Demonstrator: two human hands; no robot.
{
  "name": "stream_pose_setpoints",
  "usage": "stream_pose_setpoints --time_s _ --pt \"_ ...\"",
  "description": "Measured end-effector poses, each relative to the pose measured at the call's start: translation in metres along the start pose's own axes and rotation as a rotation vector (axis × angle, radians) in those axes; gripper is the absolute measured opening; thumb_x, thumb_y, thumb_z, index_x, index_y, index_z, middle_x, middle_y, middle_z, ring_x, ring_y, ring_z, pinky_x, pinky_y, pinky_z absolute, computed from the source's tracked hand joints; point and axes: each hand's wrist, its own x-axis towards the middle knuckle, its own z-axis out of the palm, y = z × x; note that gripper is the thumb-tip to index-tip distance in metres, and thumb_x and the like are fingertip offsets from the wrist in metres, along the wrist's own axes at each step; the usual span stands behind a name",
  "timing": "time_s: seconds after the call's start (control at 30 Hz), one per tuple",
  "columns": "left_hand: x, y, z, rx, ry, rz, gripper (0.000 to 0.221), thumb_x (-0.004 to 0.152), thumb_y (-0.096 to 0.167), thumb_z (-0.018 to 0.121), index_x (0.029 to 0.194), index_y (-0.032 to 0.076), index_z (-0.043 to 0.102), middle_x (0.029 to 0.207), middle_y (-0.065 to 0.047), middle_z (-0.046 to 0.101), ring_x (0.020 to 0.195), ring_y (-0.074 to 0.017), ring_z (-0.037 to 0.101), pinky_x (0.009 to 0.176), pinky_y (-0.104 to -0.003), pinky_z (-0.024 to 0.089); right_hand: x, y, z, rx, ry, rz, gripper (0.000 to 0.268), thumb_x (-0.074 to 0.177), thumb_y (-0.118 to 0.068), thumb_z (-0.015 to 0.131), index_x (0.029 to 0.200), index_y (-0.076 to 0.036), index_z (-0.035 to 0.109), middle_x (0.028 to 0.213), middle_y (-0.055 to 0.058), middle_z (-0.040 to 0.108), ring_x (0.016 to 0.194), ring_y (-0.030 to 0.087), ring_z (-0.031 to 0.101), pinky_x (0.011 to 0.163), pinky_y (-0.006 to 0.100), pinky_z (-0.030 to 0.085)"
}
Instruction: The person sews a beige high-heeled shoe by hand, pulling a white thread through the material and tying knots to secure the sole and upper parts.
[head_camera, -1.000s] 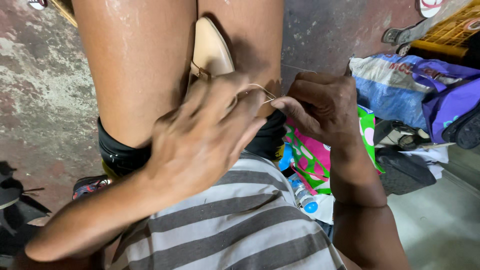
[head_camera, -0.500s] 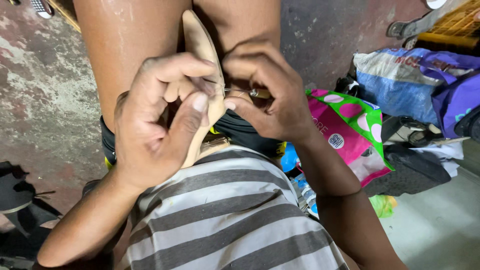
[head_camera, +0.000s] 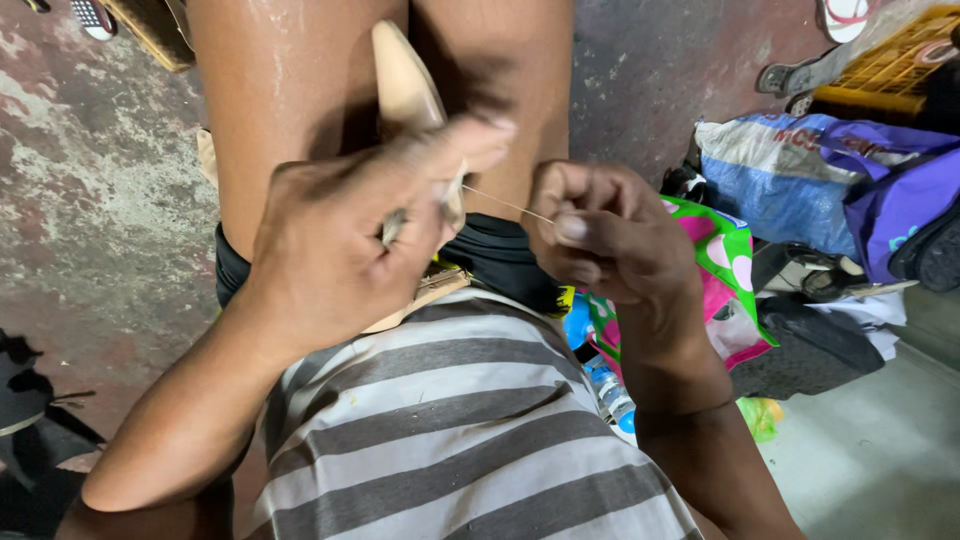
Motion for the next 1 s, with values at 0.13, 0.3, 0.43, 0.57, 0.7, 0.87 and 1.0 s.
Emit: stream_pose_setpoints --time_s 0.13,0.3,0.43,0.57,0.7,0.87,1.0 --pt "0.006 -0.001 0.002 0.243 -0.194 0.154 0.062 0.096 0.006 0.075 0.151 0.017 0.048 0.106 -0.008 0.072 0.08 -0.0184 0.07 0.073 -0.036 0.061 -0.008 -0.009 0.021 -0.133 0.137 -0.145 0.018 0.1 -0.015 0.071 0.098 0.0 0.062 0.067 0.002 0.057 0.05 0.005 0.041 0.048 0.02 0.032" --pt "0.012 0.0 0.007 0.221 -0.19 0.212 0.085 0.081 0.01 0.081 0.153 0.016 0.035 0.128 -0.014 0.063 0.097 -0.0307 0.072 0.074 -0.043 0.058 0.013 -0.019 0.053 -0.903 0.216 -0.28 0.011 0.098 -0.008 0.076 0.1 0.0 0.07 0.079 0.002 0.063 0.064 0.008 0.05 0.058 0.026 0.036" --pt "0.009 -0.002 0.007 0.297 -0.147 0.206 0.093 0.086 0.014 0.084 0.159 0.019 0.027 0.13 -0.013 0.059 0.091 -0.0284 0.071 0.079 -0.045 0.057 0.023 -0.02 0.045 -1.543 0.294 -0.68 0.014 0.096 -0.002 0.076 0.107 -0.003 0.068 0.101 0.014 0.065 0.087 0.023 0.066 0.074 0.034 0.053" --pt "0.009 -0.003 0.007 0.3 -0.199 0.112 0.095 0.087 0.017 0.085 0.162 0.021 0.026 0.127 -0.014 0.058 0.082 -0.0261 0.07 0.078 -0.044 0.058 0.004 -0.049 -0.033 -1.773 0.465 -0.613 0.011 0.094 0.009 0.073 0.099 0.0 0.069 0.094 0.014 0.066 0.079 0.022 0.068 0.071 0.032 0.053" --pt "0.013 -0.004 0.006 0.294 -0.209 0.13 0.095 0.089 0.018 0.085 0.163 0.021 0.026 0.122 -0.014 0.056 0.082 -0.0264 0.069 0.079 -0.043 0.059 -0.027 -0.097 -0.166 -2.02 0.592 -0.529 0.011 0.091 0.008 0.072 0.099 0.004 0.066 0.094 0.015 0.067 0.082 0.024 0.068 0.075 0.033 0.053" --pt "0.015 -0.003 0.005 0.277 -0.158 0.194 0.094 0.082 0.013 0.084 0.157 0.018 0.027 0.123 -0.015 0.055 0.076 -0.0282 0.069 0.078 -0.046 0.057 -0.021 -0.1 -0.297 -2.096 0.811 -0.133 0.015 0.096 0.009 0.063 0.11 0.002 0.061 0.097 0.015 0.066 0.079 0.021 0.066 0.072 0.032 0.052" --pt "0.018 -0.003 0.009 0.357 -0.155 0.205 0.092 0.083 0.016 0.084 0.156 0.018 0.029 0.124 -0.015 0.053 0.074 -0.0273 0.067 0.076 -0.046 0.058 -0.02 -0.08 -0.278 -1.856 0.907 -0.248 0.021 0.1 0.009 0.055 0.119 0.001 0.057 0.099 0.014 0.066 0.078 0.019 0.065 0.069 0.03 0.051"
